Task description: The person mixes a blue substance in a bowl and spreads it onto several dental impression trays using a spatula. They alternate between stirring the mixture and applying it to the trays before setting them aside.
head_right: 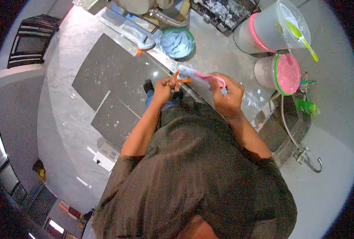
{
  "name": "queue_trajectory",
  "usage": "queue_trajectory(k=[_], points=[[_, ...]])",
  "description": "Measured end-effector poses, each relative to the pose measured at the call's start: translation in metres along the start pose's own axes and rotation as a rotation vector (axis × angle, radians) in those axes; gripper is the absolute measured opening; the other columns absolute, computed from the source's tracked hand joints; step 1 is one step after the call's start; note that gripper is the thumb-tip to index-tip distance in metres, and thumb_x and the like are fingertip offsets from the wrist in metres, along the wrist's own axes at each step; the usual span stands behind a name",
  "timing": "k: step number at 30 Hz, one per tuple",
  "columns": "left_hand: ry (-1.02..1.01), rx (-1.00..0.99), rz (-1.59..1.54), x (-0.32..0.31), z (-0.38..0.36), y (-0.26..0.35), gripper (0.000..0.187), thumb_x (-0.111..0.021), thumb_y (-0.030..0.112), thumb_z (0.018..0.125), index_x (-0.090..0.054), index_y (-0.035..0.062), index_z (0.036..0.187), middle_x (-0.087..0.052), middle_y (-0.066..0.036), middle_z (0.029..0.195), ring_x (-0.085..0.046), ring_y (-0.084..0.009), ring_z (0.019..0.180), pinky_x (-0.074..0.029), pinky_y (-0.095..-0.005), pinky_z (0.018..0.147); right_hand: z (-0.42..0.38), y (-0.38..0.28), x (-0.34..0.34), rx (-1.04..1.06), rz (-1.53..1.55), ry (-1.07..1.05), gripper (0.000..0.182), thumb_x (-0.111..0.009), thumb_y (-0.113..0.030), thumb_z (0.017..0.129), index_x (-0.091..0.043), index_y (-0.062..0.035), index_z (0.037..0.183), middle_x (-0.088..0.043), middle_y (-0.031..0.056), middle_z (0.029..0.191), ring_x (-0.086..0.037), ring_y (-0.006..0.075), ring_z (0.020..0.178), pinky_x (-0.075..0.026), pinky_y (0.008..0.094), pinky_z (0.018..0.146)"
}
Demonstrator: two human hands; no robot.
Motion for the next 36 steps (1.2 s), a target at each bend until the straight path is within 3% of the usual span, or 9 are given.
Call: queue_trajectory(k=[3,6,12,21,24,26,27,29,36], points=[[0.014,0.054,-0.001,-0.006,0.001,0.019,0.019,-0.046,0.004,0.091,-0.061,-0.0013,0.081,-0.063,-0.008,0.071,-0.06,-0.0152,0.064,-0.047,-0.0281,0.067,0.008,0.0,0.0,-0.018,-0.014,0.005,0.01,-0.065,-0.007,0.087,-0.069,0.0011,0.091,-0.068,0.0085,0.075,-0.062,0.0116,0.064,-0.049,0.0254,0.061],[0.101,0.033,0.23,0.007,0.021,0.012,0.02,-0.048,0.007,0.094,-0.062,-0.0024,0.083,-0.063,-0.008,0.07,-0.059,-0.0148,0.063,-0.047,-0.0276,0.066,0.022,-0.005,-0.005,0.084,-0.035,-0.018,0.01,-0.065,-0.008,0.087,-0.069,0.0008,0.09,-0.065,0.0078,0.07,-0.061,0.0104,0.064,-0.048,0.0245,0.061],[0.086,0.036,0.023,-0.002,0.01,-0.003,0.025,-0.05,0.013,0.097,-0.063,-0.0029,0.083,-0.065,-0.008,0.068,-0.059,-0.0137,0.062,-0.046,-0.0263,0.063,0.02,0.002,-0.024,0.033,-0.204,-0.014,0.013,-0.067,-0.01,0.087,-0.067,0.0028,0.089,-0.063,0.0051,0.065,-0.058,0.0075,0.056,-0.045,0.0241,0.05],[0.124,0.04,0.094,-0.001,0.006,0.0,0.024,-0.052,0.013,0.096,-0.063,-0.0041,0.083,-0.066,-0.008,0.07,-0.06,-0.0136,0.063,-0.046,-0.0265,0.062,0.019,0.003,-0.051,0.334,-0.214,0.068,0.01,-0.068,-0.008,0.084,-0.066,0.0017,0.085,-0.062,0.0121,0.064,-0.061,0.0106,0.056,-0.046,0.0263,0.05],[0.159,0.061,0.005,-0.004,0.009,0.006,0.023,-0.051,0.011,0.096,-0.064,-0.0043,0.084,-0.066,-0.008,0.071,-0.06,-0.0135,0.064,-0.046,-0.0263,0.063,0.023,0.011,-0.049,0.309,-0.25,-0.006,0.013,-0.069,-0.01,0.085,-0.066,0.0025,0.087,-0.063,0.009,0.064,-0.061,0.0107,0.056,-0.047,0.0264,0.051],[0.121,0.086,0.023,-0.002,0.007,0.007,0.022,-0.051,0.01,0.096,-0.064,-0.0042,0.085,-0.065,-0.007,0.072,-0.06,-0.0133,0.066,-0.046,-0.0264,0.064,0.021,0.016,-0.041,0.071,-0.129,0.028,0.015,-0.068,-0.012,0.087,-0.066,0.0022,0.089,-0.064,0.0056,0.065,-0.059,0.0103,0.054,-0.046,0.0252,0.049],[0.123,0.087,0.023,-0.004,0.003,0.012,0.022,-0.051,0.01,0.096,-0.064,-0.0042,0.085,-0.065,-0.007,0.072,-0.06,-0.0133,0.066,-0.046,-0.0264,0.064,0.021,0.009,-0.035,0.071,-0.128,0.026,0.015,-0.068,-0.012,0.087,-0.066,0.0022,0.089,-0.064,0.0056,0.065,-0.059,0.0103,0.054,-0.046,0.0252,0.049],[0.017,-0.092,-0.066,-0.013,-0.004,0.032,0.022,-0.051,0.011,0.096,-0.064,-0.0037,0.087,-0.064,-0.005,0.073,-0.06,-0.0131,0.067,-0.047,-0.0264,0.065,0.026,-0.009,-0.012,-0.144,0.054,0.085,0.015,-0.065,-0.012,0.09,-0.066,0.0025,0.093,-0.064,0.0062,0.065,-0.057,0.0088,0.054,-0.045,0.0251,0.047],[0.005,0.032,0.034,-0.001,0.009,0.003,0.024,-0.05,0.013,0.097,-0.064,-0.0039,0.089,-0.064,-0.005,0.073,-0.058,-0.0117,0.067,-0.046,-0.026,0.065,0.035,-0.032,0.024,-0.2,0.238,0.19,0.017,-0.067,-0.013,0.089,-0.065,0.0035,0.09,-0.064,0.0077,0.066,-0.056,0.0086,0.051,-0.042,0.0211,0.047]])
Point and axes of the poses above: each hand's wrist, its own z-axis towards the middle knuckle, its own x-axis out of the back of the hand, y = z × x, the point moved 3 cm from there along z, towards the middle knuckle
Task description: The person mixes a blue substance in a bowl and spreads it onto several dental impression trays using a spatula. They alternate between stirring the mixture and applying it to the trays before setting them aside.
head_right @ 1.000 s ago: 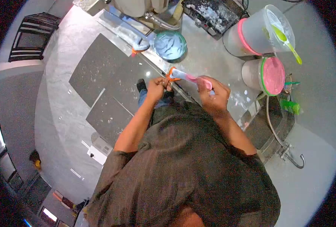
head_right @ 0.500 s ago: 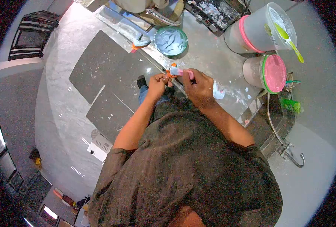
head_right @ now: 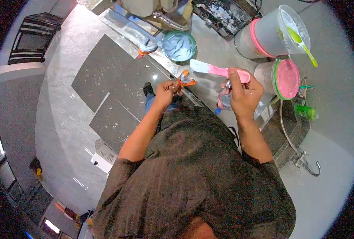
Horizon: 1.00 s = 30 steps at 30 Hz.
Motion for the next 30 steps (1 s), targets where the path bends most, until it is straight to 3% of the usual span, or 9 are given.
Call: queue_trajectory(k=[5,9,12,15,18,22,25,28,30], points=[[0.035,-0.056,0.149,-0.006,-0.006,0.013,0.027,-0.052,0.017,0.097,-0.065,-0.0032,0.084,-0.063,-0.005,0.07,-0.057,-0.0112,0.064,-0.045,-0.0262,0.062,0.002,0.007,0.002,0.026,0.044,-0.016,0.017,-0.067,-0.014,0.089,-0.066,0.0033,0.09,-0.064,0.0084,0.065,-0.056,0.0091,0.051,-0.042,0.0215,0.047],[0.012,0.019,0.018,-0.007,-0.003,0.005,0.027,-0.053,0.017,0.097,-0.065,-0.003,0.083,-0.064,-0.005,0.07,-0.057,-0.0115,0.062,-0.045,-0.0269,0.061,0.005,0.013,0.006,0.01,0.053,-0.015,0.018,-0.067,-0.014,0.089,-0.066,0.0034,0.089,-0.064,0.0082,0.064,-0.055,0.0094,0.05,-0.041,0.022,0.047],[-0.011,-0.064,0.111,-0.012,-0.014,0.017,0.026,-0.055,0.018,0.097,-0.065,-0.0024,0.083,-0.064,-0.005,0.07,-0.058,-0.0116,0.063,-0.045,-0.0262,0.061,0.008,0.01,0.006,0.009,0.049,0.019,0.018,-0.066,-0.014,0.089,-0.067,0.0037,0.089,-0.064,0.0083,0.064,-0.055,0.0095,0.05,-0.041,0.0222,0.047],[0.004,0.071,0.122,-0.008,-0.011,0.012,0.025,-0.056,0.018,0.096,-0.065,-0.002,0.084,-0.064,-0.005,0.07,-0.06,-0.0119,0.065,-0.046,-0.0259,0.062,0.01,0.008,0.009,0.044,0.05,0.012,0.019,-0.066,-0.015,0.089,-0.067,0.0039,0.089,-0.064,0.0083,0.065,-0.055,0.0094,0.05,-0.041,0.0222,0.047],[0.016,-0.024,0.083,-0.017,-0.015,0.009,0.026,-0.057,0.02,0.096,-0.065,-0.0014,0.083,-0.064,-0.004,0.069,-0.059,-0.011,0.065,-0.045,-0.0254,0.062,0.01,0.008,0.011,0.037,0.055,0.008,0.02,-0.065,-0.015,0.09,-0.066,0.0044,0.089,-0.064,0.0082,0.065,-0.055,0.0093,0.051,-0.041,0.0221,0.047],[-0.064,-0.068,0.066,-0.012,-0.007,0.011,0.026,-0.057,0.02,0.096,-0.065,-0.0012,0.084,-0.064,-0.004,0.071,-0.06,-0.0113,0.066,-0.046,-0.0262,0.064,0.013,0.012,0.014,0.027,0.058,0.032,0.02,-0.065,-0.015,0.09,-0.066,0.0048,0.089,-0.064,0.0081,0.064,-0.054,0.0091,0.051,-0.04,0.0221,0.047],[-0.038,0.031,0.162,-0.007,-0.01,0.005,0.022,-0.055,0.016,0.096,-0.066,-0.001,0.085,-0.066,-0.004,0.073,-0.059,-0.0106,0.067,-0.045,-0.0251,0.065,0.009,0.015,0.019,0.049,0.088,-0.011,0.019,-0.065,-0.014,0.09,-0.066,0.0049,0.089,-0.064,0.0082,0.065,-0.054,0.0089,0.051,-0.04,0.022,0.047],[-0.044,-0.064,0.059,-0.013,-0.014,0.01,0.022,-0.055,0.015,0.096,-0.067,-0.0011,0.087,-0.067,-0.004,0.073,-0.056,-0.0091,0.065,-0.043,-0.0241,0.063,0.009,0.021,0.021,0.015,0.073,0.025,0.019,-0.065,-0.014,0.09,-0.066,0.0046,0.089,-0.064,0.0082,0.065,-0.054,0.0088,0.051,-0.04,0.0217,0.047],[-0.03,-0.018,0.105,-0.012,-0.021,0.014,0.022,-0.054,0.014,0.095,-0.067,-0.0013,0.087,-0.068,-0.005,0.073,-0.056,-0.0092,0.065,-0.043,-0.0239,0.064,0.009,0.02,0.021,0.01,0.082,0.026,0.018,-0.066,-0.014,0.09,-0.066,0.0042,0.089,-0.065,0.008,0.066,-0.054,0.0087,0.051,-0.04,0.0214,0.047]])
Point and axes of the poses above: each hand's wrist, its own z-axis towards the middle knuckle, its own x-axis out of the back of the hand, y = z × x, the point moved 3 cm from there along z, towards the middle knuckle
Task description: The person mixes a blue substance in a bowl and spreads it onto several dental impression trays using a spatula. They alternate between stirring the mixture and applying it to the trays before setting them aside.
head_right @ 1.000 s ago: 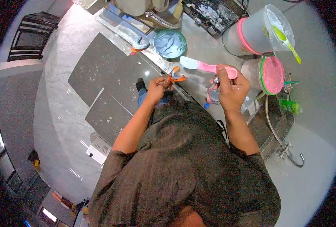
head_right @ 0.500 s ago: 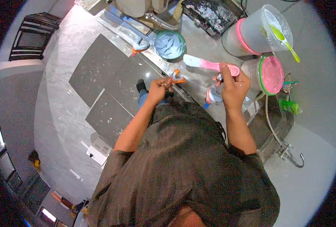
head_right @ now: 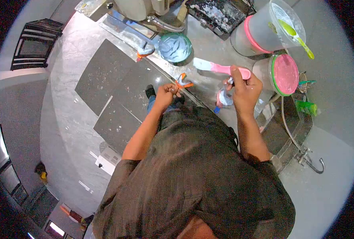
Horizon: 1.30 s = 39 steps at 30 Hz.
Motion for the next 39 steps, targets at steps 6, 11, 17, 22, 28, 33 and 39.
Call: queue_trajectory(k=[6,11,17,22,28,33,39], points=[[0.031,-0.004,0.013,0.01,0.016,-0.014,0.01,-0.056,0.001,0.09,-0.064,-0.0047,0.088,-0.067,-0.009,0.075,-0.064,-0.0158,0.066,-0.049,-0.0267,0.063,0.001,0.002,0.001,-0.01,-0.024,0.0,0.018,-0.064,-0.013,0.09,-0.066,0.0046,0.089,-0.063,0.0096,0.066,-0.055,0.0121,0.051,-0.041,0.0235,0.048],[0.021,0.018,-0.018,0.003,0.006,0.0,0.01,-0.056,0.0,0.09,-0.064,-0.0046,0.087,-0.066,-0.008,0.075,-0.063,-0.0141,0.067,-0.05,-0.0276,0.063,0.005,-0.003,-0.003,0.012,0.003,-0.004,0.019,-0.067,-0.016,0.089,-0.067,0.0031,0.09,-0.064,0.0076,0.066,-0.053,0.0085,0.051,-0.04,0.0216,0.048],[0.01,0.02,0.012,0.004,0.008,0.008,0.013,-0.057,0.005,0.091,-0.065,-0.0042,0.085,-0.065,-0.007,0.072,-0.063,-0.0139,0.066,-0.049,-0.0272,0.063,0.001,-0.001,-0.001,0.005,-0.014,-0.003,0.019,-0.067,-0.016,0.089,-0.067,0.003,0.09,-0.065,0.0075,0.067,-0.054,0.0084,0.052,-0.04,0.0216,0.048],[-0.026,-0.069,-0.089,0.002,0.008,-0.007,0.023,-0.056,0.018,0.096,-0.066,-0.0003,0.087,-0.066,-0.004,0.07,-0.054,-0.0076,0.061,-0.039,-0.0238,0.06,0.001,0.005,0.001,0.017,-0.027,-0.022,0.018,-0.066,-0.015,0.089,-0.067,0.003,0.091,-0.065,0.0073,0.068,-0.054,0.008,0.053,-0.041,0.0216,0.049],[0.031,0.091,0.148,0.01,0.009,-0.007,0.021,-0.057,0.017,0.095,-0.066,0.0002,0.086,-0.066,-0.004,0.07,-0.058,-0.0086,0.063,-0.04,-0.0231,0.061,0.002,0.001,-0.001,0.03,-0.017,-0.059,0.018,-0.066,-0.015,0.089,-0.067,0.0031,0.089,-0.064,0.0075,0.068,-0.056,0.0091,0.054,-0.042,0.0215,0.049],[0.061,0.016,-0.03,0.009,-0.001,-0.004,0.018,-0.059,0.011,0.092,-0.065,-0.0022,0.081,-0.065,-0.005,0.068,-0.059,-0.0112,0.062,-0.045,-0.0251,0.057,0.0,-0.001,-0.006,0.019,-0.047,-0.028,0.019,-0.065,-0.014,0.09,-0.066,0.004,0.088,-0.064,0.0088,0.067,-0.056,0.0114,0.054,-0.043,0.023,0.049],[0.032,-0.051,-0.013,0.011,0.011,-0.011,0.019,-0.057,0.01,0.092,-0.066,-0.0018,0.08,-0.065,-0.004,0.067,-0.058,-0.0101,0.061,-0.043,-0.0246,0.056,0.003,0.002,-0.013,0.022,-0.02,-0.084,0.019,-0.067,-0.015,0.088,-0.066,0.0044,0.089,-0.065,0.0071,0.07,-0.059,0.0106,0.057,-0.044,0.022,0.049]])
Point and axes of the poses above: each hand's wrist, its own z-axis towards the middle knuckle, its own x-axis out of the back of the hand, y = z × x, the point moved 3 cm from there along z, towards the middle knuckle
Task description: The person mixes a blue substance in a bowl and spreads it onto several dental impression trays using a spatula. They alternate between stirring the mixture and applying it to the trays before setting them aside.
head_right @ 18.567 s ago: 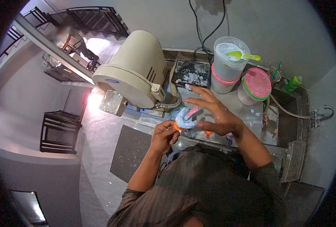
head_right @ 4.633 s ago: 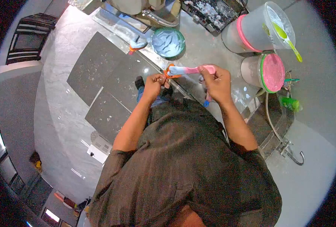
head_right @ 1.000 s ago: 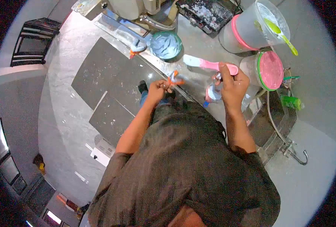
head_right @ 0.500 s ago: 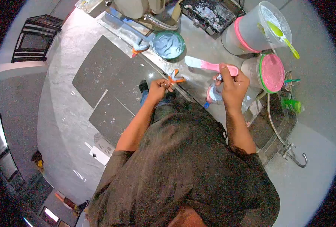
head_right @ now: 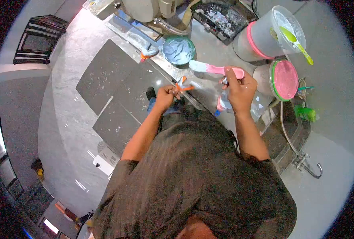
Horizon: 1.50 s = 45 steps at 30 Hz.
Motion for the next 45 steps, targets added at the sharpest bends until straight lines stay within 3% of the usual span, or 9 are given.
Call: queue_trajectory(k=[6,12,15,20,24,29,36,38,45], points=[[0.008,0.051,0.066,0.002,-0.001,0.002,0.023,-0.057,0.018,0.095,-0.065,0.0006,0.083,-0.066,-0.004,0.07,-0.053,-0.0077,0.061,-0.038,-0.0238,0.057,0.003,-0.005,-0.005,0.012,0.007,-0.01,0.017,-0.066,-0.013,0.089,-0.066,0.0039,0.088,-0.065,0.0066,0.07,-0.057,0.0094,0.055,-0.044,0.022,0.05],[0.051,-0.052,-0.06,0.008,0.007,-0.004,0.016,-0.053,0.007,0.091,-0.065,-0.0003,0.083,-0.066,-0.007,0.071,-0.058,-0.0123,0.062,-0.041,-0.0251,0.058,0.01,-0.002,-0.004,0.013,-0.01,-0.005,0.017,-0.067,-0.014,0.089,-0.067,0.0033,0.089,-0.065,0.0065,0.069,-0.056,0.0086,0.054,-0.042,0.0215,0.049],[0.05,0.072,0.204,0.011,-0.002,0.011,0.014,-0.056,0.008,0.087,-0.066,-0.001,0.085,-0.065,-0.006,0.068,-0.057,-0.0116,0.061,-0.04,-0.0253,0.057,-0.002,0.002,-0.001,-0.011,-0.037,0.005,0.017,-0.067,-0.014,0.089,-0.067,0.0032,0.089,-0.065,0.0063,0.069,-0.055,0.0084,0.054,-0.041,0.0214,0.049],[0.045,0.062,0.053,0.005,-0.01,-0.003,0.017,-0.057,0.012,0.091,-0.065,0.0003,0.082,-0.064,-0.004,0.065,-0.052,-0.0091,0.059,-0.037,-0.0246,0.055,0.006,0.002,-0.004,0.001,-0.035,0.013,0.016,-0.067,-0.014,0.089,-0.068,0.0021,0.089,-0.065,0.0058,0.069,-0.056,0.0081,0.055,-0.043,0.0217,0.05],[0.018,0.049,0.072,0.005,-0.014,0.007,0.022,-0.058,0.015,0.092,-0.066,0.0008,0.077,-0.063,-0.003,0.063,-0.056,-0.0095,0.059,-0.041,-0.0259,0.056,0.018,0.002,-0.021,0.244,-0.292,-0.027,0.015,-0.066,-0.013,0.089,-0.069,0.0018,0.09,-0.066,0.0013,0.072,-0.059,0.0071,0.062,-0.045,0.0228,0.054],[0.046,0.004,0.108,0.014,-0.016,-0.003,0.03,-0.06,0.023,0.093,-0.064,0.0003,0.074,-0.063,-0.005,0.062,-0.054,-0.0088,0.056,-0.039,-0.026,0.054,0.043,0.018,-0.055,0.482,-0.424,-0.115,0.015,-0.066,-0.015,0.086,-0.07,-0.002,0.09,-0.067,0.0153,0.078,-0.065,0.0248,0.064,-0.049,0.0331,0.061],[0.064,-0.002,0.168,0.013,-0.012,0.009,0.028,-0.06,0.022,0.093,-0.065,0.0005,0.076,-0.063,-0.004,0.062,-0.051,-0.008,0.055,-0.036,-0.0255,0.053,0.07,0.032,-0.085,0.636,-0.663,-0.255,0.018,-0.065,-0.022,0.086,-0.07,-0.0051,0.09,-0.065,0.0135,0.077,-0.062,0.0308,0.068,-0.048,0.0362,0.063],[0.062,0.03,0.153,0.015,-0.008,0.004,0.026,-0.059,0.022,0.094,-0.065,0.0009,0.079,-0.064,-0.003,0.064,-0.046,-0.0059,0.056,-0.032,-0.0245,0.052,0.07,0.04,-0.09,0.587,-0.678,-0.322,0.015,-0.064,-0.015,0.088,-0.071,-0.0023,0.092,-0.065,0.014,0.074,-0.061,0.0196,0.06,-0.047,0.0322,0.058],[0.055,0.028,0.1,0.017,-0.007,0.008,0.024,-0.059,0.022,0.094,-0.065,0.0018,0.083,-0.064,-0.001,0.065,-0.045,-0.0047,0.056,-0.033,-0.0237,0.054,0.076,0.064,-0.088,-0.055,-0.31,-0.344,0.022,-0.066,-0.021,0.088,-0.069,0.0001,0.085,-0.064,0.0071,0.066,-0.057,0.0145,0.052,-0.044,0.0306,0.048]])
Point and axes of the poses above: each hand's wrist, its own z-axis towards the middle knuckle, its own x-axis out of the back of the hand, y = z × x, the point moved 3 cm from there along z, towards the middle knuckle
